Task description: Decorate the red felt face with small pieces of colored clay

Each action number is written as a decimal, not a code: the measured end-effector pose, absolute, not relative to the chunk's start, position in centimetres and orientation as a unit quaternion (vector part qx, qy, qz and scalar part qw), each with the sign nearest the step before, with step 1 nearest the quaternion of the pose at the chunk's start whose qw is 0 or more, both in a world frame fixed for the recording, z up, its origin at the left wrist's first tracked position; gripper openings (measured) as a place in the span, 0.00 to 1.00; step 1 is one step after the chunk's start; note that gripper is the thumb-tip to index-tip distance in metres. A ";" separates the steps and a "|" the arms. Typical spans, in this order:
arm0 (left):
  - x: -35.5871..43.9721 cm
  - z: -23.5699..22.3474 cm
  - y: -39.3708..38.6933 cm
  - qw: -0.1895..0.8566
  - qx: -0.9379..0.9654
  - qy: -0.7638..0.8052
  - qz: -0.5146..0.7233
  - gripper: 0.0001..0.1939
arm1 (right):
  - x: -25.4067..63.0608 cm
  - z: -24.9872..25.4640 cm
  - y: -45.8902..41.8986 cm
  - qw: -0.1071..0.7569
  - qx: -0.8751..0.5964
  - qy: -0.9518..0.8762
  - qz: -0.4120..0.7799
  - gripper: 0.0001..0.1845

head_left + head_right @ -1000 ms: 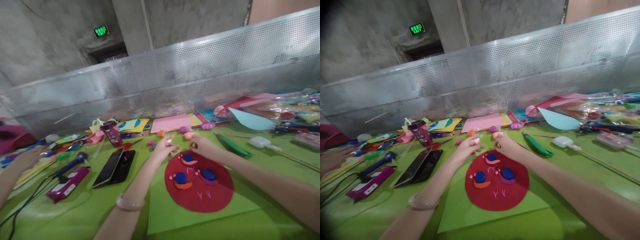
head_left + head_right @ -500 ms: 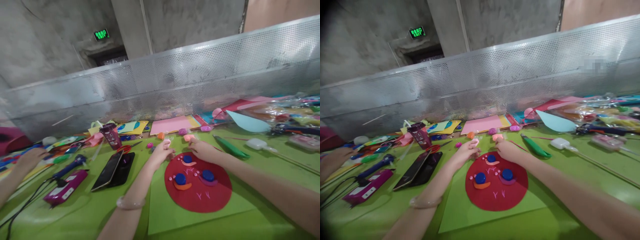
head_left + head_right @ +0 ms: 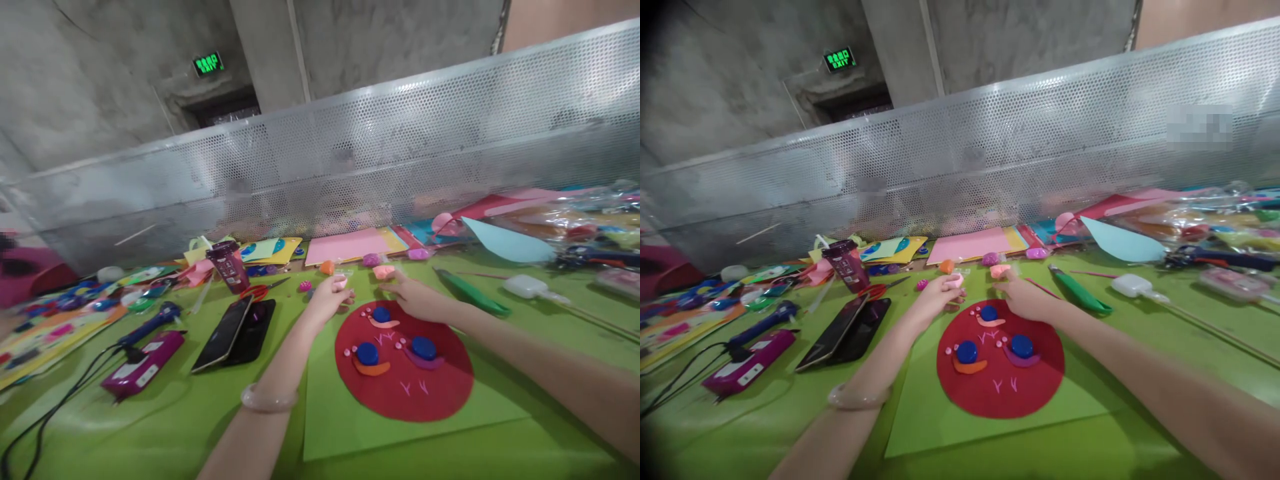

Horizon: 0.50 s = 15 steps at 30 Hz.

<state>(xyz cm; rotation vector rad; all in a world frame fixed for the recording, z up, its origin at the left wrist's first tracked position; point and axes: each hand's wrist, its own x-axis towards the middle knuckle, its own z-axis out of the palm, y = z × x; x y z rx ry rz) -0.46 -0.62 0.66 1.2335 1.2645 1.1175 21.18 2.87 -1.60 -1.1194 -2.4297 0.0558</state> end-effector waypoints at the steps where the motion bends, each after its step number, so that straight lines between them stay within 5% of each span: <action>1: -0.5 0.6 -0.6 0.501 0.511 0.523 0.463 0.18 | 21.2 -1.6 3.0 0.214 -0.409 -0.887 0.014 0.24; 15: -0.5 0.3 -0.5 0.502 0.531 0.507 0.457 0.20 | 21.0 0.1 0.9 0.072 -0.469 -0.878 -0.062 0.32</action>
